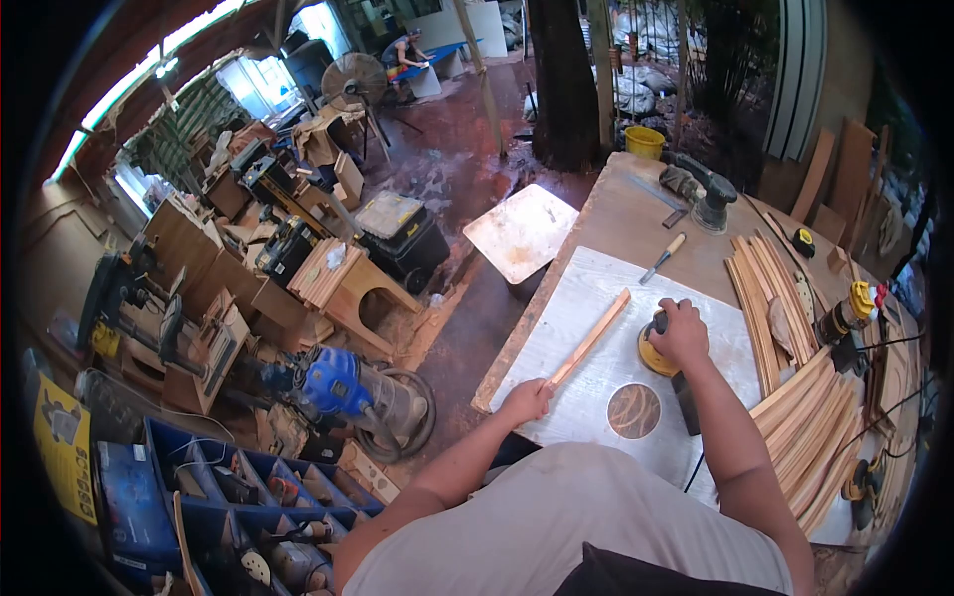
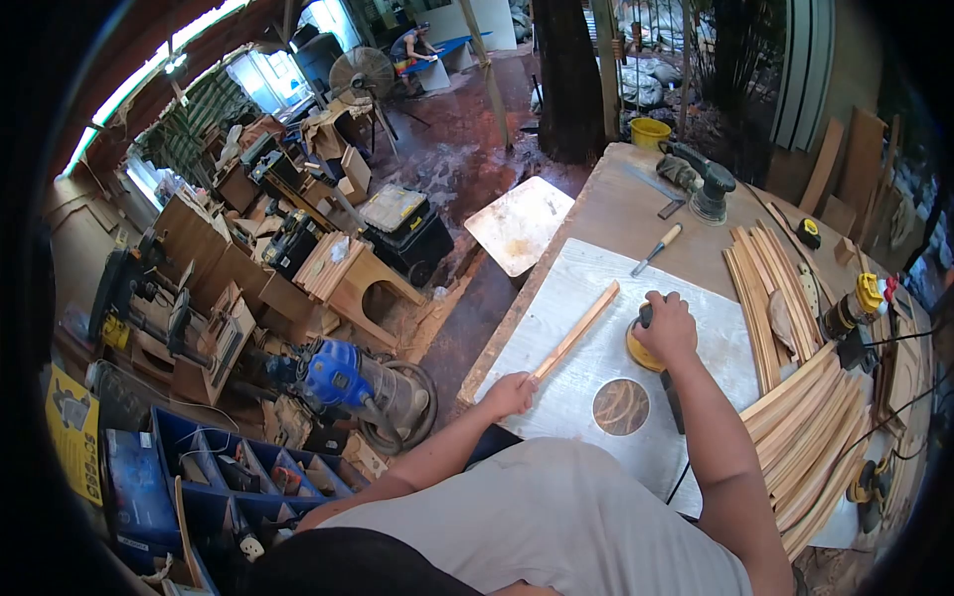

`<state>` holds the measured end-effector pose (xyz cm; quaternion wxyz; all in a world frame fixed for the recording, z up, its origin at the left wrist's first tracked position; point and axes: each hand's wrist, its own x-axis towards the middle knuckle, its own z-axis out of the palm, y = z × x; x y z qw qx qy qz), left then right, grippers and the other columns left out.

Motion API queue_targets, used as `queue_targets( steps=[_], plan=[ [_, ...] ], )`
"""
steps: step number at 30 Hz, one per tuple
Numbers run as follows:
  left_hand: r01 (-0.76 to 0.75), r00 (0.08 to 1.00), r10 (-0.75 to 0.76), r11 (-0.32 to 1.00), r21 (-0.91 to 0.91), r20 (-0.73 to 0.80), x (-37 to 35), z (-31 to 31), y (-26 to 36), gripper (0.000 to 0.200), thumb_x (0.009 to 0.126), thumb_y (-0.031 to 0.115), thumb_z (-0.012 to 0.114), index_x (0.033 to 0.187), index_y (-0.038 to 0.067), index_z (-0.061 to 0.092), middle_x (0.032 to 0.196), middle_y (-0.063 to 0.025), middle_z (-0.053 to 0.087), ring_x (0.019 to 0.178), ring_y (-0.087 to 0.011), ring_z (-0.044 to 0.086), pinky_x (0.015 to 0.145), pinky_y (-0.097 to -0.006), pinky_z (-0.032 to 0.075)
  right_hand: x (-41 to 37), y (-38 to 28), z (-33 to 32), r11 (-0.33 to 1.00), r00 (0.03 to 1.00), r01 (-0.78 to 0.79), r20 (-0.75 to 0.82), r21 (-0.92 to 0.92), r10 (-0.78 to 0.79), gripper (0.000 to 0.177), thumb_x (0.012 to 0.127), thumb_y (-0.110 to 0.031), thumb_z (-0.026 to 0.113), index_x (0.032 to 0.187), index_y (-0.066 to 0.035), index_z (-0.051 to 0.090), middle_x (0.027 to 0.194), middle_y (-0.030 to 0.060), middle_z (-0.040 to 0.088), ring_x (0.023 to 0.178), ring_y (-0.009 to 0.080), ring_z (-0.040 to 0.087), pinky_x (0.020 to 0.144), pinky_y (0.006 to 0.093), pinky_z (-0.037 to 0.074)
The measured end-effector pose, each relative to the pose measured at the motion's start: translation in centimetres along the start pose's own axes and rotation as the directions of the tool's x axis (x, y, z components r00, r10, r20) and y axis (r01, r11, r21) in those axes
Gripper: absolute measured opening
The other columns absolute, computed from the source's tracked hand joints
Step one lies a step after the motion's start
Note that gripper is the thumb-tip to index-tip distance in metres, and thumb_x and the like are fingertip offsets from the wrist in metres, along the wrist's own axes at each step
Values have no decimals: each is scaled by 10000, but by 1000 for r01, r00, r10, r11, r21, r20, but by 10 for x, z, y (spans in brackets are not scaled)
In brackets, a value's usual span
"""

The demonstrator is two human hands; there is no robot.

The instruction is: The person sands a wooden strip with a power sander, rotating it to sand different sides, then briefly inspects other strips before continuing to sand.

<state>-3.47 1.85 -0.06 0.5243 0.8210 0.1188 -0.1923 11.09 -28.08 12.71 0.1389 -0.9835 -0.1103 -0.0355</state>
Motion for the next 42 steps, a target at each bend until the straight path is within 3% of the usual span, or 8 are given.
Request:
queue_targets(
  steps=[8,26,42],
  plan=[
    [-10,1000,11,999,45,-7,2,-5,6,419,1034,396,495,962,8,635,678,-72,650,535,-154,595,566,-334,495,3,0,0,1000,1000,5,-20,8,-5,561,748,-306,771,1262,-163,597,1178,153,567,1110,338,583,901,450,541],
    [-2,1000,3,998,-65,12,3,-7,6,433,1041,398,492,979,-6,634,670,-60,618,528,-139,566,534,-311,474,2,-1,-2,1000,999,14,-34,8,-14,546,746,-296,759,1252,-156,610,1162,164,582,1084,346,599,892,447,545],
    [-34,999,34,999,-21,0,-3,-8,9,441,1045,398,462,989,-6,631,672,-66,619,551,-148,594,544,-305,487,1,-2,-3,1000,1000,3,-19,-17,-3,563,752,-303,760,1274,-158,605,1166,164,573,1088,342,598,891,444,546]
  ],
)
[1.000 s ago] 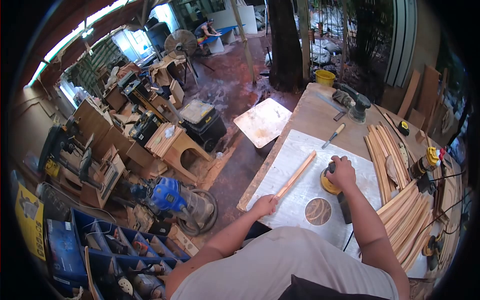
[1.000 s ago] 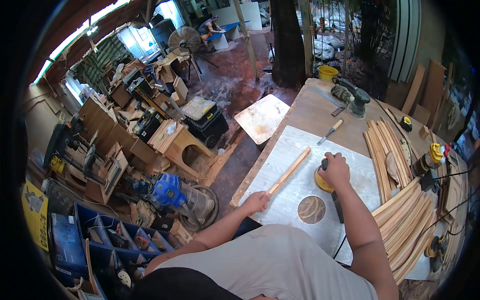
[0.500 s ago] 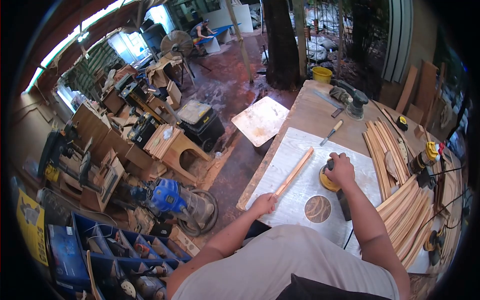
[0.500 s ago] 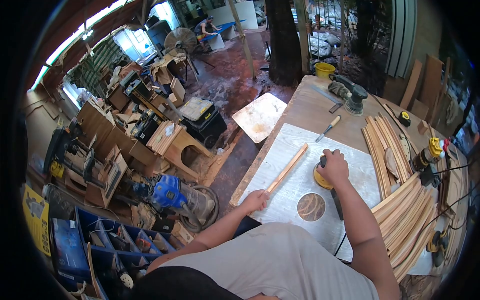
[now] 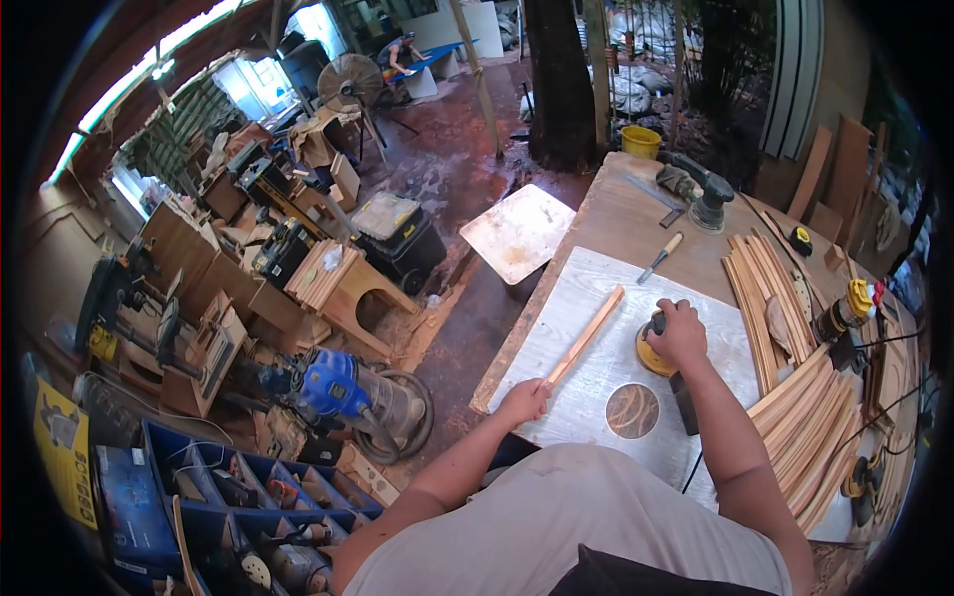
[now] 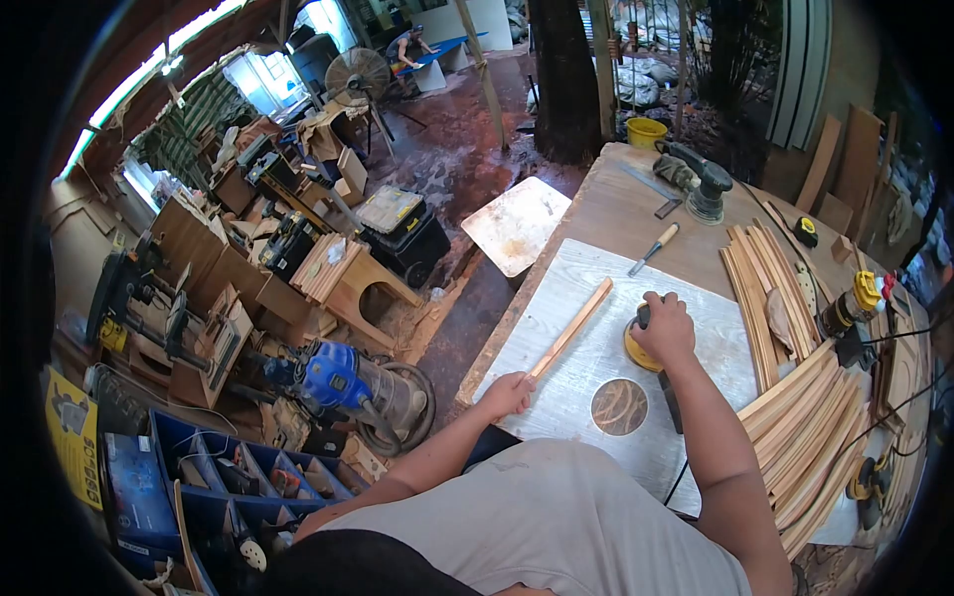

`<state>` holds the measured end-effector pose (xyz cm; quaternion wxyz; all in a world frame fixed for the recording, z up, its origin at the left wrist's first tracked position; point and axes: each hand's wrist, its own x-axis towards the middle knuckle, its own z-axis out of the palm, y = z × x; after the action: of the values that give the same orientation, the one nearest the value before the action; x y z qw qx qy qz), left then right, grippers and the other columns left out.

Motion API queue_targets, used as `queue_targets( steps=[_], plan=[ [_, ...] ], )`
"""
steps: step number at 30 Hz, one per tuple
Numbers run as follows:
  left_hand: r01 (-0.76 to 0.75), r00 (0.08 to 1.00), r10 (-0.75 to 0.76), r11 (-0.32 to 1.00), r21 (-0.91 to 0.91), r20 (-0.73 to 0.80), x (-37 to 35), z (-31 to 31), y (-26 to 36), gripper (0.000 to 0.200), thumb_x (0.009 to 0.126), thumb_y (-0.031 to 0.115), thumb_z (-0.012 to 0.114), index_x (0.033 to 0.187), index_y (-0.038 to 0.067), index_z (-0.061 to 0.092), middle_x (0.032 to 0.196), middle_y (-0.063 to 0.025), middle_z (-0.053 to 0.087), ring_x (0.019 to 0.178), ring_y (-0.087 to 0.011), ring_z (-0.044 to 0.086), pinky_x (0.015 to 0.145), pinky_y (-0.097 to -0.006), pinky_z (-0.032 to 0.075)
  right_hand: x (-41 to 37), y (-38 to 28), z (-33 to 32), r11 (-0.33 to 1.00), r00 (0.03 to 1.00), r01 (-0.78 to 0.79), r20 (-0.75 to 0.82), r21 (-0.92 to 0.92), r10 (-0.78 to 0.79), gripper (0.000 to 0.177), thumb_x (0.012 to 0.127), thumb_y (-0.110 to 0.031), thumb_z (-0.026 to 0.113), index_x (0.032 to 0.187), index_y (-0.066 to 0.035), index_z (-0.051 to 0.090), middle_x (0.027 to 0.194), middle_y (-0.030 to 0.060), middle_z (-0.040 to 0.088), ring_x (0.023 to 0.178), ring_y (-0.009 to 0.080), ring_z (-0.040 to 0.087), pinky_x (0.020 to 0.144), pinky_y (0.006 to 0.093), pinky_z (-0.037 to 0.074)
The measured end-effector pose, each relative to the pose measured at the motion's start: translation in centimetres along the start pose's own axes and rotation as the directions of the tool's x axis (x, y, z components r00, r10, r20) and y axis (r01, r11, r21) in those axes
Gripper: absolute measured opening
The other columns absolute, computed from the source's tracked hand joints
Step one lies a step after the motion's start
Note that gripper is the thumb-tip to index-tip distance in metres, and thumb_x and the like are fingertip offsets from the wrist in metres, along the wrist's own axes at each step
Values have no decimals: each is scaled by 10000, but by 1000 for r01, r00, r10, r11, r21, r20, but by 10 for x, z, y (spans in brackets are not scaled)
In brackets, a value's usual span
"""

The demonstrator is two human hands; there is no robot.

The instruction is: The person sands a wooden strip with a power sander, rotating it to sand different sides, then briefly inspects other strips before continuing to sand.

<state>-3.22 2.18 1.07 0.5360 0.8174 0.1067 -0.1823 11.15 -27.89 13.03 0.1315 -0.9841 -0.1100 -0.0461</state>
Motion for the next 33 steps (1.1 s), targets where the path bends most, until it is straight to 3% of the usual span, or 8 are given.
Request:
queue_targets(
  steps=[33],
  plan=[
    [43,999,-43,998,-53,9,3,0,-1,414,1046,380,468,989,1,626,691,-55,603,544,-140,574,528,-297,479,1,-1,-1,1000,1000,-11,23,-6,11,565,760,-309,760,1279,-161,593,1184,162,563,1104,340,589,899,446,542]
  ],
)
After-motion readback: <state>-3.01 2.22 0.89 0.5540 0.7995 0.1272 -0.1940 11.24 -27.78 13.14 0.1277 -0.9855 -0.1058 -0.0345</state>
